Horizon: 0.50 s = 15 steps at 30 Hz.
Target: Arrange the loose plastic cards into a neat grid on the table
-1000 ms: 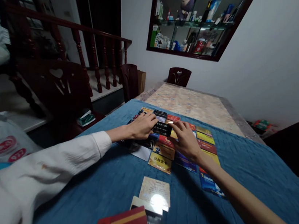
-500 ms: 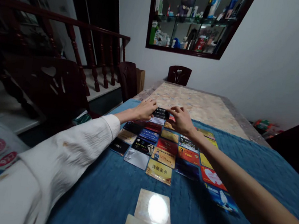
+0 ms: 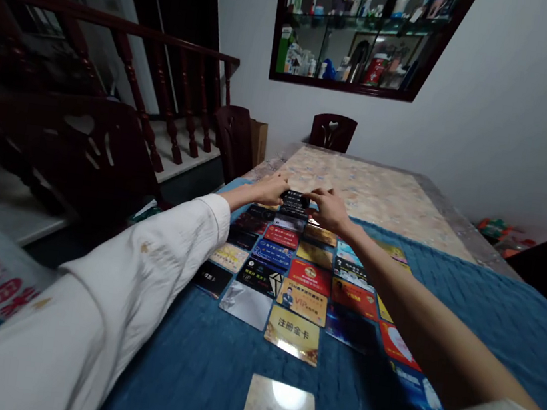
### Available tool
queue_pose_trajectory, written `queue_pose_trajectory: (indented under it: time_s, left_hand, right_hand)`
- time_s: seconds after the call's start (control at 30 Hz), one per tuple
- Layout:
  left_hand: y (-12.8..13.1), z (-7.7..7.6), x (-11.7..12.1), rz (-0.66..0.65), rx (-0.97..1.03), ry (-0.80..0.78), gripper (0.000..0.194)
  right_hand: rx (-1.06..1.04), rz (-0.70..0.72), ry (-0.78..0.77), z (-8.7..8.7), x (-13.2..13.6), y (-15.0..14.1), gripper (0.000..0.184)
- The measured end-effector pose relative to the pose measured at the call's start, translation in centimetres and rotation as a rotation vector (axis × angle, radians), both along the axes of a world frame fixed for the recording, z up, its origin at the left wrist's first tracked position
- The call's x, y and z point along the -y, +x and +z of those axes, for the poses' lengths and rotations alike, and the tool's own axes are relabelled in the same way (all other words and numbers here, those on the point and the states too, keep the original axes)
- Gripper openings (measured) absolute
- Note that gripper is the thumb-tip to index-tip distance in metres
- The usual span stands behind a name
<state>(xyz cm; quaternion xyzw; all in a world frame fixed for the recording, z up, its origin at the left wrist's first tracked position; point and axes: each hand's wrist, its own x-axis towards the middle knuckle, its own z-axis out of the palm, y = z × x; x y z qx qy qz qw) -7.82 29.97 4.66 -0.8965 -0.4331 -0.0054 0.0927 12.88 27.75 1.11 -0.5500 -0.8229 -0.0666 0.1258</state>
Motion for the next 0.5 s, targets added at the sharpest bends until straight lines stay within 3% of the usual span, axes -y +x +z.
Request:
queue_pose_trajectory:
  time_s: [0.33,0.5]
  left_hand:
    - [1.0,-3.5,-3.3,0.012,0.010,-0.065,0.034]
    - [1.4,-4.4,-4.4,0.036,0.023,-0.104,0.034]
  right_hand:
    - [0.043,-0.073,-0.125,-1.9,-2.0,0.2,0.049]
    - [0.066,-0.109,-0.167,-2.3,-2.6,-0.1,0.050]
